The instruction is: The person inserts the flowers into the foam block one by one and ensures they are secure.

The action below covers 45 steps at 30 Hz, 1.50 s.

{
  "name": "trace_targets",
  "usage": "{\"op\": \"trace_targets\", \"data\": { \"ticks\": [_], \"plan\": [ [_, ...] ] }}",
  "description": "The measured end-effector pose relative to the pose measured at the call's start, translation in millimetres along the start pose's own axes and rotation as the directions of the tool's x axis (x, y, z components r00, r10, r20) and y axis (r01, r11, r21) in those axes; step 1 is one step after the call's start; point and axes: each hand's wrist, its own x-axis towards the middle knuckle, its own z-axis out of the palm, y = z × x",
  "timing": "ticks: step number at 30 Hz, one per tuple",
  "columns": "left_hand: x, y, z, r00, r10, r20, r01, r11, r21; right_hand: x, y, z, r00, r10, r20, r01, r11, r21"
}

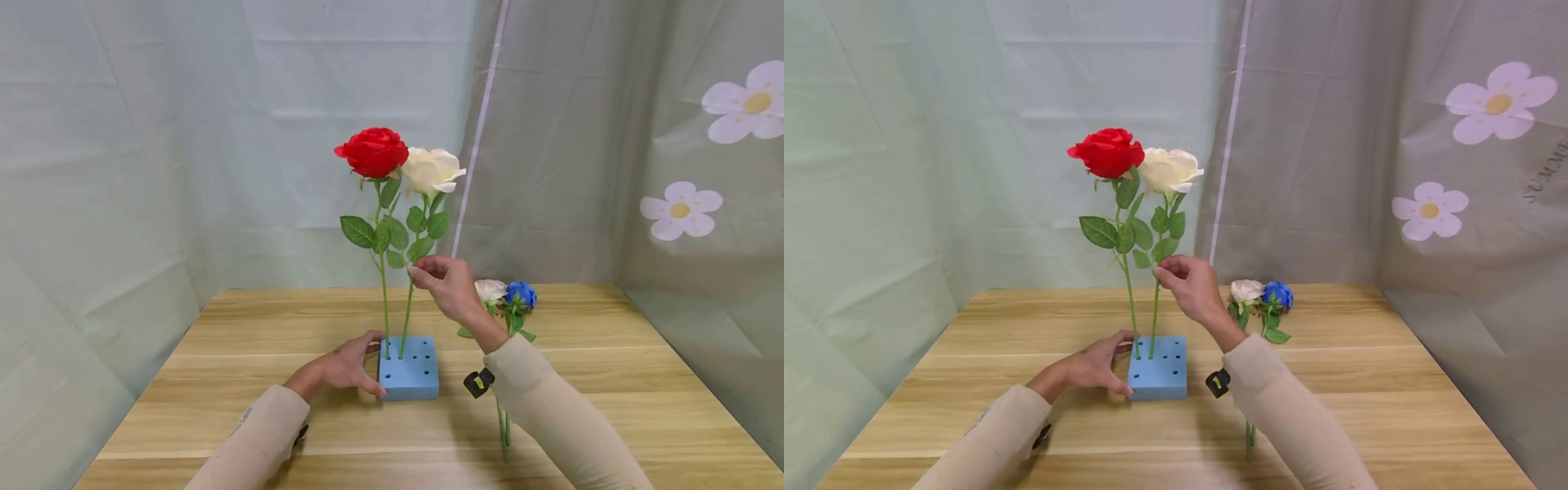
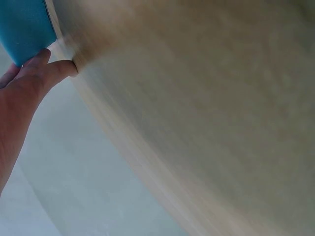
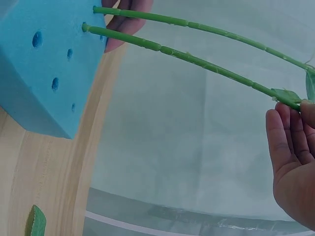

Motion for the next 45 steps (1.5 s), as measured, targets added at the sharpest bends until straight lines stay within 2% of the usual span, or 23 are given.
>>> {"op": "trace_targets", "data": {
  "ticks": [11, 18, 24, 31, 38, 45],
  "plan": [
    [0.9, 2.4, -0.2, 1.000, 0.000, 0.006, 0.000, 1.000, -0.011, -4.8, 3.4, 4.2, 1.000, -0.003, 0.021, 0.003, 0.999, -0.039],
    [2.6, 1.3, -0.5, 1.000, 0.008, 0.012, -0.008, 1.000, 0.000, -7.6, 10.7, 7.7, 0.998, -0.048, 0.042, 0.049, 0.998, -0.030],
    [2.3, 1.4, -0.6, 1.000, 0.019, 0.012, -0.019, 1.000, 0.005, -9.9, 11.8, 11.1, 0.996, -0.057, 0.064, 0.059, 0.998, -0.031],
    [3.1, 0.0, -0.1, 1.000, 0.028, 0.009, -0.028, 1.000, 0.008, -10.6, 13.7, 13.1, 0.996, -0.034, 0.081, 0.037, 0.999, -0.035],
    [2.6, 0.5, -0.9, 1.000, 0.007, 0.009, -0.007, 1.000, 0.002, -12.5, 12.5, 15.3, 0.997, -0.013, 0.074, 0.016, 0.999, -0.040],
    [0.6, 1.2, -1.2, 1.000, -0.001, 0.002, 0.001, 1.000, 0.005, -14.1, 13.5, 17.8, 0.995, -0.076, 0.064, 0.081, 0.993, -0.086]
  ]
}}
